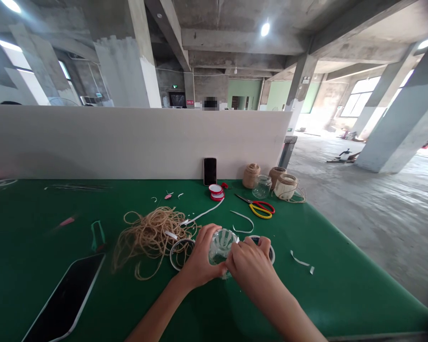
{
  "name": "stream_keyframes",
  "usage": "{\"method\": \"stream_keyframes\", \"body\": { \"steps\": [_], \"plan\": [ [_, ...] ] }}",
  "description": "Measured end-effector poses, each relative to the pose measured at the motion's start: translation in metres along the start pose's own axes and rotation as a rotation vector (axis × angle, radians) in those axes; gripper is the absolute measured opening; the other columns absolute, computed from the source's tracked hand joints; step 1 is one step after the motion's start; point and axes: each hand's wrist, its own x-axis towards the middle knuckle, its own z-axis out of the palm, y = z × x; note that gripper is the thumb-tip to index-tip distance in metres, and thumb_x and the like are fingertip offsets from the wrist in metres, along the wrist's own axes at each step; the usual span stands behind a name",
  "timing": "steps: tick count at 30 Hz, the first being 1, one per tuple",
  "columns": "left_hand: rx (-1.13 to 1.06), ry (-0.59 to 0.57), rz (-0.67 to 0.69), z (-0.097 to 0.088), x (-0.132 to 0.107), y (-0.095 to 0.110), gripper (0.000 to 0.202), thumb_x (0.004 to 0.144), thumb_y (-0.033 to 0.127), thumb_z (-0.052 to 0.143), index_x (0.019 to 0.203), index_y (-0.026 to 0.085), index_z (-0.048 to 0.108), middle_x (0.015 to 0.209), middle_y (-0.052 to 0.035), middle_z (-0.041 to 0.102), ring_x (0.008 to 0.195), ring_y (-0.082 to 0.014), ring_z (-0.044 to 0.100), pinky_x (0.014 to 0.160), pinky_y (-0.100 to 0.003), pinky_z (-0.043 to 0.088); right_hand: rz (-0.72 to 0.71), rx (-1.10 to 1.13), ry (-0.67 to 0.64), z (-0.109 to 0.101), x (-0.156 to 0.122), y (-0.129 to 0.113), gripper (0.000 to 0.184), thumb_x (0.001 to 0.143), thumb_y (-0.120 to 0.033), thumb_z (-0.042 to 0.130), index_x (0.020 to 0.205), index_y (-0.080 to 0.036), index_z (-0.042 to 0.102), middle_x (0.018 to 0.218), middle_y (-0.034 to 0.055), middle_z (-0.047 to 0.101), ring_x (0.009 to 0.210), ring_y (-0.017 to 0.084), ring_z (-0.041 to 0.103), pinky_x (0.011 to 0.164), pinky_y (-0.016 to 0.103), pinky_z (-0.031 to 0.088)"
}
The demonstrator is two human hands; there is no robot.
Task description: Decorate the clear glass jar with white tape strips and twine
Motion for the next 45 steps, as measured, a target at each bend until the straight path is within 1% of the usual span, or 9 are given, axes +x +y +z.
{"method": "stream_keyframes", "body": {
  "steps": [3, 11, 13, 19, 22, 29, 36, 40, 45],
  "plan": [
    [0.002, 0.002, -0.003, 0.000, 0.000, 0.000, 0.066, 0.072, 0.039, 0.061, 0.129, 0.023, 0.033, 0.132, -0.0106, 0.032, 0.124, -0.0295, 0.033, 0.101, -0.042, 0.034, 0.011, 0.026, 0.003, -0.001, 0.000, 0.001, 0.025, 0.083, -0.013, 0.045, 0.065, -0.015, 0.062, 0.068, 0.0080, 0.065, 0.077, 0.022, 0.056, 0.075, 0.036, 0.026],
    [0.007, 0.010, 0.004, 0.000, 0.001, 0.001, 0.065, 0.069, 0.032, 0.061, 0.127, 0.021, 0.035, 0.131, -0.0113, 0.033, 0.123, -0.0300, 0.034, 0.102, -0.044, 0.033, 0.098, 0.033, -0.043, -0.005, 0.005, -0.005, 0.024, 0.081, -0.013, 0.046, 0.064, -0.014, 0.063, 0.068, 0.0096, 0.065, 0.075, 0.022, 0.057, 0.073, 0.036, 0.026],
    [0.008, 0.011, 0.001, 0.000, 0.001, 0.002, 0.065, 0.068, 0.032, 0.061, 0.127, 0.021, 0.035, 0.131, -0.0116, 0.033, 0.123, -0.0300, 0.034, 0.102, -0.044, 0.033, 0.088, 0.021, -0.027, -0.003, 0.004, -0.005, 0.023, 0.080, -0.012, 0.046, 0.064, -0.014, 0.063, 0.067, 0.0094, 0.065, 0.075, 0.022, 0.057, 0.073, 0.036, 0.025],
    [-0.014, 0.013, -0.008, 0.001, 0.000, 0.001, 0.069, 0.068, 0.033, 0.064, 0.129, 0.021, 0.034, 0.131, -0.0120, 0.033, 0.124, -0.0298, 0.033, 0.102, -0.044, 0.033, -0.028, -0.018, 0.081, 0.005, 0.000, 0.002, 0.023, 0.082, -0.013, 0.048, 0.063, -0.015, 0.060, 0.066, 0.0067, 0.064, 0.075, 0.022, 0.056, 0.074, 0.037, 0.023],
    [-0.015, 0.022, -0.006, 0.001, 0.000, 0.001, 0.066, 0.070, 0.033, 0.062, 0.129, 0.021, 0.034, 0.131, -0.0116, 0.033, 0.123, -0.0290, 0.033, 0.102, -0.044, 0.032, -0.017, -0.004, 0.106, 0.007, 0.000, 0.002, 0.024, 0.082, -0.014, 0.048, 0.061, -0.015, 0.059, 0.064, 0.0061, 0.063, 0.074, 0.021, 0.056, 0.075, 0.037, 0.023],
    [-0.014, 0.014, 0.001, 0.001, 0.000, 0.002, 0.066, 0.068, 0.030, 0.062, 0.127, 0.022, 0.034, 0.130, -0.0106, 0.032, 0.123, -0.0283, 0.033, 0.103, -0.043, 0.032, 0.050, 0.010, 0.063, 0.005, 0.003, -0.002, 0.022, 0.079, -0.012, 0.048, 0.062, -0.015, 0.060, 0.065, 0.0071, 0.063, 0.073, 0.021, 0.056, 0.074, 0.038, 0.023],
    [-0.033, 0.021, -0.008, 0.001, 0.000, 0.001, 0.069, 0.066, 0.033, 0.064, 0.127, 0.021, 0.034, 0.130, -0.0118, 0.033, 0.122, -0.0312, 0.033, 0.101, -0.046, 0.033, -0.035, -0.007, 0.122, 0.010, -0.001, 0.003, 0.023, 0.082, -0.012, 0.046, 0.062, -0.016, 0.058, 0.064, 0.0050, 0.062, 0.073, 0.020, 0.054, 0.074, 0.036, 0.023],
    [-0.028, 0.038, -0.013, 0.002, 0.000, 0.002, 0.064, 0.070, 0.033, 0.062, 0.127, 0.022, 0.035, 0.129, -0.0115, 0.035, 0.122, -0.0300, 0.034, 0.102, -0.045, 0.032, -0.032, 0.013, 0.138, 0.011, -0.001, 0.004, 0.024, 0.083, -0.016, 0.046, 0.062, -0.017, 0.057, 0.064, 0.0044, 0.062, 0.072, 0.020, 0.054, 0.073, 0.036, 0.023],
    [-0.040, 0.022, -0.019, 0.002, -0.001, 0.000, 0.070, 0.068, 0.035, 0.066, 0.129, 0.022, 0.034, 0.131, -0.0114, 0.033, 0.123, -0.0309, 0.033, 0.102, -0.045, 0.033, -0.038, 0.041, 0.167, 0.012, -0.003, 0.007, 0.024, 0.082, -0.012, 0.045, 0.061, -0.017, 0.056, 0.062, 0.0036, 0.061, 0.071, 0.019, 0.052, 0.070, 0.035, 0.021]
  ]
}}
